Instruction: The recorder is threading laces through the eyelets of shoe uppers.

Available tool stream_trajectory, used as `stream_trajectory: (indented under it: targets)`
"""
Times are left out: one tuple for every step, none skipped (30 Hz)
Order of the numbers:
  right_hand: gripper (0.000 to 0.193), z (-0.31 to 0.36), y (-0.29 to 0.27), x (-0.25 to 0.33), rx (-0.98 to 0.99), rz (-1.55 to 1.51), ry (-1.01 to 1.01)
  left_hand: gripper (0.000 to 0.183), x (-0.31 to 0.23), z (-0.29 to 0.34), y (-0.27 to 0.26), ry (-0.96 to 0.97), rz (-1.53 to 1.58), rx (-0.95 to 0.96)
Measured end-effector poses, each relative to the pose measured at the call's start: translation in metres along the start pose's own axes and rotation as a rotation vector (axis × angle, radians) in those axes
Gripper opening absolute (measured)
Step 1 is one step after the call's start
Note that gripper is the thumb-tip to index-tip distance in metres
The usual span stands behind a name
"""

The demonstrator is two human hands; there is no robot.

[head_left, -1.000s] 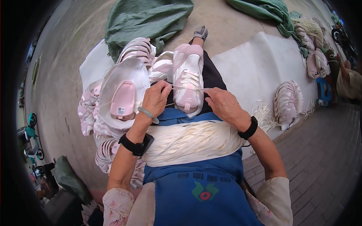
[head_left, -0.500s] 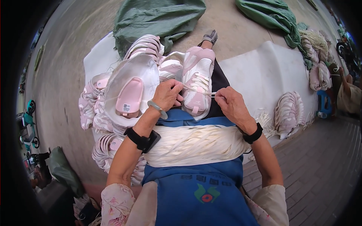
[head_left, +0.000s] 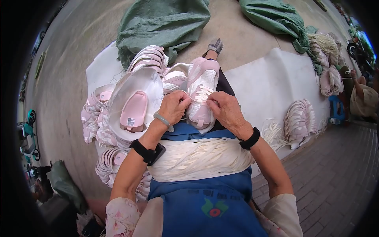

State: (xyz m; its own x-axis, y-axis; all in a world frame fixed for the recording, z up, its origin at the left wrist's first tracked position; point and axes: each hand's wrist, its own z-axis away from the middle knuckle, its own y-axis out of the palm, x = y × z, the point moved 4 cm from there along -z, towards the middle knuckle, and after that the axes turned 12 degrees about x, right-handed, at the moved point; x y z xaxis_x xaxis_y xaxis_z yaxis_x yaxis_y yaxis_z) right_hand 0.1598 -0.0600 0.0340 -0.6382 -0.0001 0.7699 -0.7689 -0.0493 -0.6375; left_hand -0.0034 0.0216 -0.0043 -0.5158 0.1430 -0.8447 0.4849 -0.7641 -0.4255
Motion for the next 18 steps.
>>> stream_trajectory:
  targets:
    - [0.011,0.003,-0.005,-0.002,-0.002,0.003,0.002,0.017,-0.002,0.001,0.000,0.004,0.001,0.002]
    - [0.011,0.008,-0.008,-0.005,0.053,-0.039,0.041,0.016,0.001,0.004,0.000,-0.087,0.152,-0.015]
    - [0.012,0.013,-0.012,-0.006,0.108,-0.080,0.078,0.015,0.001,0.005,0.001,-0.176,0.303,-0.032]
    - [0.011,0.020,-0.014,-0.007,0.175,-0.074,0.148,0.015,0.003,0.007,0.001,-0.172,0.304,-0.030]
    - [0.011,0.023,-0.012,-0.011,0.174,-0.072,0.149,0.014,0.003,0.009,-0.003,-0.109,0.143,-0.090]
    - [0.011,0.027,-0.008,-0.014,0.157,-0.011,0.133,0.013,-0.001,0.012,-0.005,-0.044,-0.019,-0.142]
    - [0.010,0.029,-0.005,-0.017,0.141,0.048,0.115,0.013,-0.002,0.014,-0.002,-0.041,-0.020,-0.136]
    - [0.011,0.029,-0.004,-0.020,0.120,0.033,0.105,0.013,-0.010,0.017,-0.002,0.076,-0.196,-0.201]
    - [0.011,0.027,-0.002,-0.021,0.116,0.031,0.104,0.013,-0.019,0.022,-0.002,0.194,-0.373,-0.270]
    - [0.011,0.025,-0.002,-0.022,0.085,0.032,0.079,0.013,-0.021,0.025,-0.001,0.195,-0.378,-0.269]
    - [0.012,0.024,-0.002,-0.022,0.054,0.033,0.053,0.017,-0.025,0.027,0.001,0.198,-0.433,-0.262]
    - [0.012,0.024,-0.001,-0.023,0.050,0.031,0.051,0.020,-0.029,0.030,0.004,0.202,-0.488,-0.255]
    - [0.011,0.024,0.000,-0.023,0.031,0.067,0.061,0.020,-0.034,0.033,0.005,0.204,-0.492,-0.255]
    - [0.010,0.024,0.000,-0.024,0.012,0.104,0.072,0.025,-0.040,0.037,0.007,0.179,-0.583,-0.259]
    - [0.010,0.025,0.001,-0.025,0.009,0.103,0.069,0.029,-0.044,0.041,0.009,0.152,-0.672,-0.265]
    - [0.011,0.025,0.002,-0.026,-0.002,0.100,0.073,0.036,-0.043,0.042,0.011,0.122,-0.718,-0.230]
    - [0.012,0.026,0.002,-0.027,-0.012,0.097,0.078,0.036,-0.044,0.042,0.013,0.124,-0.721,-0.232]
    - [0.012,0.026,0.002,-0.028,-0.013,0.094,0.082,0.038,-0.043,0.042,0.017,0.112,-0.775,-0.213]
